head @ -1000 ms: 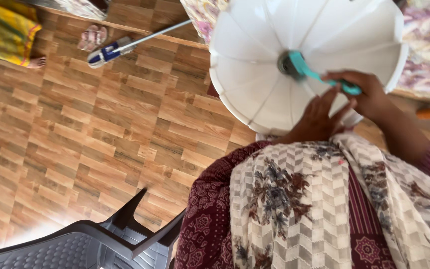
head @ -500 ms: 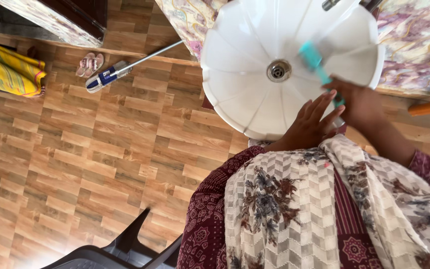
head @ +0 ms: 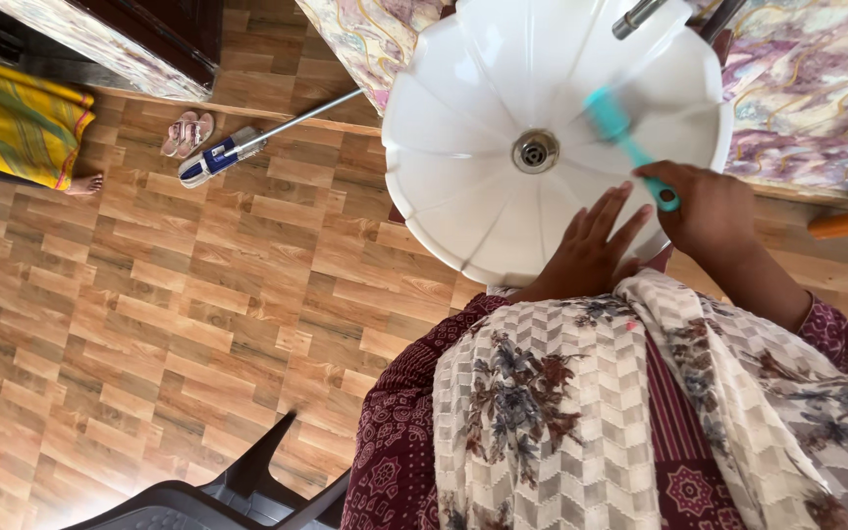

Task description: The person scrubs the inside of a white pedestal sink using a teal brush. They repeatedly scrub the basin and the drain area with both hands, maintaining a consistent cleaning motion throughout the clip.

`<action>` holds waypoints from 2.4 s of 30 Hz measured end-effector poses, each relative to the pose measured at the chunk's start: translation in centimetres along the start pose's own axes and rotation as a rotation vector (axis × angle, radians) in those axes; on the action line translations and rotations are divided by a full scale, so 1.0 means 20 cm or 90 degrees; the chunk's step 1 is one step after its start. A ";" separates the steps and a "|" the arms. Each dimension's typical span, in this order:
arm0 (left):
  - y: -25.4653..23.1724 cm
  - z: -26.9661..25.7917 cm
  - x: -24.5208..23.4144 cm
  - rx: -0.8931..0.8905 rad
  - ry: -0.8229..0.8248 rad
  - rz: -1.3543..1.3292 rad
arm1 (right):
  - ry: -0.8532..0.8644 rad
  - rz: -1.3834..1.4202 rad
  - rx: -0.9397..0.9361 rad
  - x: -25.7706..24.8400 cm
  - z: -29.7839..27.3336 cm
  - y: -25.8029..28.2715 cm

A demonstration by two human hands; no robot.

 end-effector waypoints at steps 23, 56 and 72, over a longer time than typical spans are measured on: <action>-0.02 0.03 -0.03 -0.122 0.019 0.099 | 0.085 -0.026 -0.079 -0.05 0.12 -0.10; 0.17 -0.07 -0.09 -0.003 0.011 -0.155 | -0.002 0.316 0.193 0.23 0.11 -0.01; 0.29 0.11 -0.16 -0.054 0.051 -0.110 | -0.147 0.668 0.315 0.47 0.27 -0.16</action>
Point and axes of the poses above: each hand's wrist, its own z-axis towards the middle knuckle, its own x-axis out of the palm, y = z × x, the point moved 3 cm from there along z, towards the middle knuckle, and after that the axes turned 3 degrees about z, right-handed, at the moved point
